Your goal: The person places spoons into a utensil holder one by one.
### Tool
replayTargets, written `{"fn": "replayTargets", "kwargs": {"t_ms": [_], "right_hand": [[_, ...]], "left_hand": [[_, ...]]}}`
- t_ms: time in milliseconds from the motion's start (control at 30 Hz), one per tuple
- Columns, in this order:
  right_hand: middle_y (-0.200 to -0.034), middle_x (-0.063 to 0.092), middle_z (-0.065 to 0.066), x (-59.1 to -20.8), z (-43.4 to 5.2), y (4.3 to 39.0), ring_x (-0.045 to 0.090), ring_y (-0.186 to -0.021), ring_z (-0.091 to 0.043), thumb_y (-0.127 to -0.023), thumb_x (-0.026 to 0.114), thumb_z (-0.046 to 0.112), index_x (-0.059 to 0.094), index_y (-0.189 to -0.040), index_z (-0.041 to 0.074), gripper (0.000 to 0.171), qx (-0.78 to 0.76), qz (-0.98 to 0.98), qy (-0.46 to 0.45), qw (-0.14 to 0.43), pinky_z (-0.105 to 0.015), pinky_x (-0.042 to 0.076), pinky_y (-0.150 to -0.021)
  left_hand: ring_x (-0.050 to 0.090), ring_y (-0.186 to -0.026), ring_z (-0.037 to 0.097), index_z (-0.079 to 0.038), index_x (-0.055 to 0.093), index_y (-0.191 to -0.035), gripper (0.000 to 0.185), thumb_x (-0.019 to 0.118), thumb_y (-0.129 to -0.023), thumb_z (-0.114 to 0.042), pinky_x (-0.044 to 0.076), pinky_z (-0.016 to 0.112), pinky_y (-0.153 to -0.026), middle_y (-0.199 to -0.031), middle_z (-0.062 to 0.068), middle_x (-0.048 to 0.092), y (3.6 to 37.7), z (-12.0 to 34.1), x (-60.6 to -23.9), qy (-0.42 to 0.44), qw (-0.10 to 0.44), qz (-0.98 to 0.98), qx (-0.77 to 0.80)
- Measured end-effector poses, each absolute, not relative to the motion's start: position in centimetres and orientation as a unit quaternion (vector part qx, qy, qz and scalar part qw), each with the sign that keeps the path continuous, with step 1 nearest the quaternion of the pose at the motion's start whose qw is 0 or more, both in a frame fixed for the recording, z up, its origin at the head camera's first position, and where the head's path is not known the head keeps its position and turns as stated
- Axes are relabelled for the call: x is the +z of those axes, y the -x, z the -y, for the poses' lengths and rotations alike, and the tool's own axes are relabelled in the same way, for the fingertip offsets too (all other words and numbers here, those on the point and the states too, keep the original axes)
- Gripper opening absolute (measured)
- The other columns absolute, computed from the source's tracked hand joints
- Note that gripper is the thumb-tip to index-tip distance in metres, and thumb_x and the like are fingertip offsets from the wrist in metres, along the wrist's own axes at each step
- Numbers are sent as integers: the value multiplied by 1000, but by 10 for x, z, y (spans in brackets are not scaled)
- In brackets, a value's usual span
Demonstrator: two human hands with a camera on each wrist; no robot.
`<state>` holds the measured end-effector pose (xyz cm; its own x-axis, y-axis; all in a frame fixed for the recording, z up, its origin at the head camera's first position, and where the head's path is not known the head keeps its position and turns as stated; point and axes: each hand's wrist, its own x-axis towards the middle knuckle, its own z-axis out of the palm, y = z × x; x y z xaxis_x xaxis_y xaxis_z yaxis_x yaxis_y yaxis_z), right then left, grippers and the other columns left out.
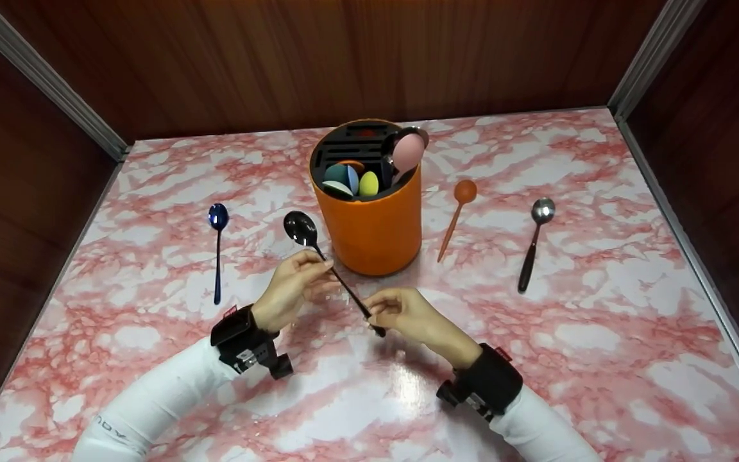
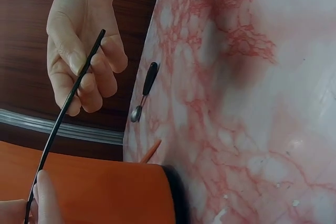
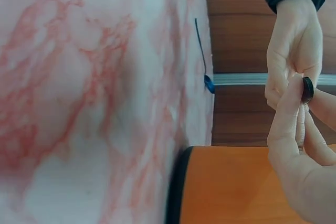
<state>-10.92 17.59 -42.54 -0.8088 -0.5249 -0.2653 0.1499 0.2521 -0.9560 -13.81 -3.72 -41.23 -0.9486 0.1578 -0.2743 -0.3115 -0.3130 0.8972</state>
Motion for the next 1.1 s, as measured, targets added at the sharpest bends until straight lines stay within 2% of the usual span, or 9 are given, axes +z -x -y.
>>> {"fn": "replayTargets", "kwargs": {"t_ms": [267, 500, 833, 1100], "right_hand": [[-95, 61, 2, -416, -176, 112, 58, -86, -5, -86, 62, 14, 54, -117, -9, 40, -585, -759, 127, 258, -18, 50, -75], [-95, 60, 2, -409, -177, 114, 57, -84, -6, -88, 60, 13, 54, -119, -9, 38, -583, -760, 130, 255, -18, 50, -76], [-92, 60, 4, -401, -176, 116, 56, -81, -6, -88, 60, 13, 54, -119, -9, 38, -583, -765, 119, 246, -21, 50, -76], [-94, 62, 3, -398, -176, 117, 57, -81, -6, -88, 60, 11, 55, -119, -9, 38, -585, -767, 124, 235, -17, 51, -74]], "left_hand": [[63, -64, 12, -3, 48, -90, 11, 54, -87, 5, 57, 43, -83, -75, 3, 59, 139, 37, -401, 63, 135, -566, 811], [62, -64, 12, -3, 47, -88, 11, 53, -87, 6, 59, 35, -77, -73, 2, 58, 141, 36, -394, 49, 127, -559, 818], [61, -65, 13, 1, 46, -90, 7, 51, -89, 6, 60, 36, -75, -75, 3, 56, 140, 38, -383, -2, 110, -563, 819], [61, -64, 13, -1, 46, -89, 9, 52, -89, 6, 60, 31, -72, -76, 3, 58, 140, 38, -376, 4, 108, -560, 822]]}}
